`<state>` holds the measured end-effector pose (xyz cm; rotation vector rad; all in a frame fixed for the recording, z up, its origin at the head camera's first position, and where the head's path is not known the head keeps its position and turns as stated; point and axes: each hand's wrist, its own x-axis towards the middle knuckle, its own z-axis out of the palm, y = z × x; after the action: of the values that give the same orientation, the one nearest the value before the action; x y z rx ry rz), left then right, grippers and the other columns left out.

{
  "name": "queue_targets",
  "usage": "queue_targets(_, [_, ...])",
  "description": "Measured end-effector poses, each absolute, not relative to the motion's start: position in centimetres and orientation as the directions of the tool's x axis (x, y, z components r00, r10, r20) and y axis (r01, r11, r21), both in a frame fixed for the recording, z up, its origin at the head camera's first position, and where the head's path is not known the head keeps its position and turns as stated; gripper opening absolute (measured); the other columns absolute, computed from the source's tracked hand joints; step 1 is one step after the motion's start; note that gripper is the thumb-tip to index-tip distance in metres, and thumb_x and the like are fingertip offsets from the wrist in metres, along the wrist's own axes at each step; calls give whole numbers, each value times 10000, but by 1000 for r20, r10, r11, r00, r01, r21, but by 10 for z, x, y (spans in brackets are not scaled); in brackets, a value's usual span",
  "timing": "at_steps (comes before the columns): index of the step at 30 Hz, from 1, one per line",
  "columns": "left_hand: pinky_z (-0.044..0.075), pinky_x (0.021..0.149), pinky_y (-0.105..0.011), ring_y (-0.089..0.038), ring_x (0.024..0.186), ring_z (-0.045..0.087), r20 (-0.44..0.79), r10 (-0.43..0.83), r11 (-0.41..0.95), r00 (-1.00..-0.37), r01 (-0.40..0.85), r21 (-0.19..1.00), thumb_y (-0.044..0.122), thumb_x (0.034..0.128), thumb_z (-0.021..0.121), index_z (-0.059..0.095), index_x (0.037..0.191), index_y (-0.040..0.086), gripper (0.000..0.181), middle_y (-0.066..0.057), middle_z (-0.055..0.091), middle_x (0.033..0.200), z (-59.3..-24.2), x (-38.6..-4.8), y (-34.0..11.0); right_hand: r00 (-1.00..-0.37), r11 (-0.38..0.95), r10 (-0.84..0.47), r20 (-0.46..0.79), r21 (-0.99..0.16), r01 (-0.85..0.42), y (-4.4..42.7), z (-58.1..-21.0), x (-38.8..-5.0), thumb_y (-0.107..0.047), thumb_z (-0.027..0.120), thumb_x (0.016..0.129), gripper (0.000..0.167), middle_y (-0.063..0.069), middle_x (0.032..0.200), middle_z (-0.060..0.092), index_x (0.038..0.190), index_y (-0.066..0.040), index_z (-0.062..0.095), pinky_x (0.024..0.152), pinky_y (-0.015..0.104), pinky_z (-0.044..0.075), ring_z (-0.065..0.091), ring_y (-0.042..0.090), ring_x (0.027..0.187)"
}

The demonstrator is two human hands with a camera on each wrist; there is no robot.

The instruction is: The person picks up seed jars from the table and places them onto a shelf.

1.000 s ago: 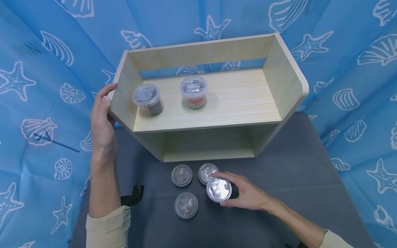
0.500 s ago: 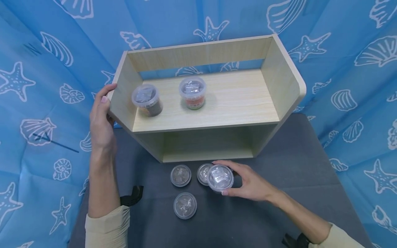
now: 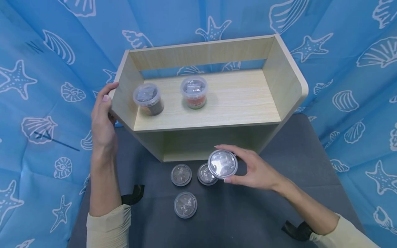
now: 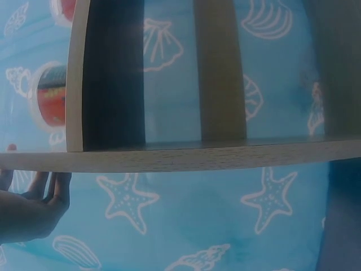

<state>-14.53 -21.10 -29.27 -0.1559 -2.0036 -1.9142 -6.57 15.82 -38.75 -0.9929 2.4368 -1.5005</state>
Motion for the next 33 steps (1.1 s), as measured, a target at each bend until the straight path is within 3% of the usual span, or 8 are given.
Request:
queue_targets(8, [329, 873, -393, -254, 1145, 452, 336, -169, 70, -927, 329, 942, 292, 1057, 346, 585, 1366, 200, 400, -60, 459, 1389, -294, -146, -211, -784, 324, -574, 234, -815, -481, 162, -366, -70, -181, 862, 780, 816, -18, 1424, 542, 1482, -209, 447, 1063, 349, 406, 518, 142, 1280])
queue_targets(22, [346, 865, -396, -262, 1140, 460, 351, -157, 54, -923, 347, 936, 285, 1062, 343, 575, 1373, 183, 400, -77, 462, 1390, -295, -146, -213, -769, 360, -529, 360, -725, -587, 166, -323, -85, -87, 866, 747, 848, 42, 1401, 561, 1483, -144, 449, 1031, 226, 381, 558, 163, 1200])
queue_targets(33, [331, 889, -401, -265, 1166, 445, 352, -152, 63, -924, 346, 936, 281, 1060, 341, 578, 1371, 184, 404, -71, 458, 1392, -294, -146, -212, -807, 388, -471, 356, -738, -552, 174, -297, -100, -58, 826, 793, 822, 51, 1369, 560, 1501, -171, 426, 983, 204, 399, 551, 136, 1144])
